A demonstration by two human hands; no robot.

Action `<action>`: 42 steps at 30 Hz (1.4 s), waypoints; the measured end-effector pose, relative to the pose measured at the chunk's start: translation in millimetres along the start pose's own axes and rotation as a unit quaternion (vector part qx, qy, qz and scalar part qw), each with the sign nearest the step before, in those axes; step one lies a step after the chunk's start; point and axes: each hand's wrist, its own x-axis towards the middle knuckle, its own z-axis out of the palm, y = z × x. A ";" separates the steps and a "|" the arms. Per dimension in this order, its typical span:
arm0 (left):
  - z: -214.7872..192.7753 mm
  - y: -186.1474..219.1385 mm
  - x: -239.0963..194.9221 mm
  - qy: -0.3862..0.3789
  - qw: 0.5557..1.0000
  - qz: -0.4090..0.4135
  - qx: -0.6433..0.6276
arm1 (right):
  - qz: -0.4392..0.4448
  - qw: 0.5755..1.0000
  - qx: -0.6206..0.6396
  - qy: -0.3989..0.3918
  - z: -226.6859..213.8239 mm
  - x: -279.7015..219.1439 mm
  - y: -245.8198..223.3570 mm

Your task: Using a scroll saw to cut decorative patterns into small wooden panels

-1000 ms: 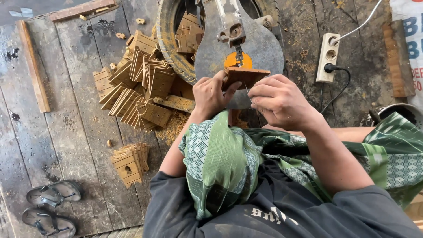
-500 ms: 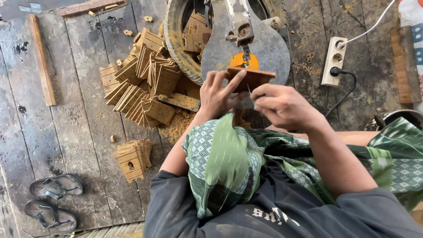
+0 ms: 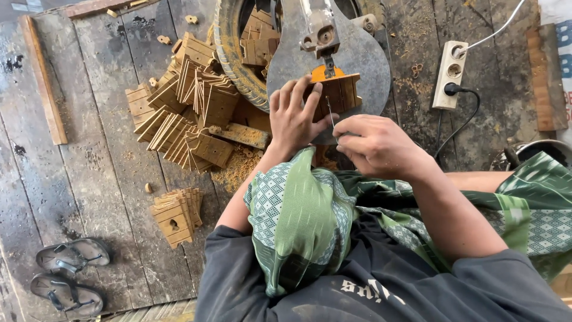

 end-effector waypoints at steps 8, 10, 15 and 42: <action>35.0 -5.4 -8.2 -0.019 0.994 -0.030 -0.102 | 0.057 0.988 0.124 0.077 -37.0 13.2 10.6; 46.7 -14.9 -10.4 -0.027 0.984 -0.035 -0.172 | 0.040 0.982 0.138 0.120 -46.1 12.5 32.5; 26.4 -5.2 6.9 -0.031 0.950 0.001 -0.312 | 0.154 0.967 0.187 0.085 -59.7 71.8 67.1; 47.3 -1.0 15.7 0.102 0.934 -0.032 -0.340 | 0.500 0.807 0.283 -0.134 -22.2 129.6 85.4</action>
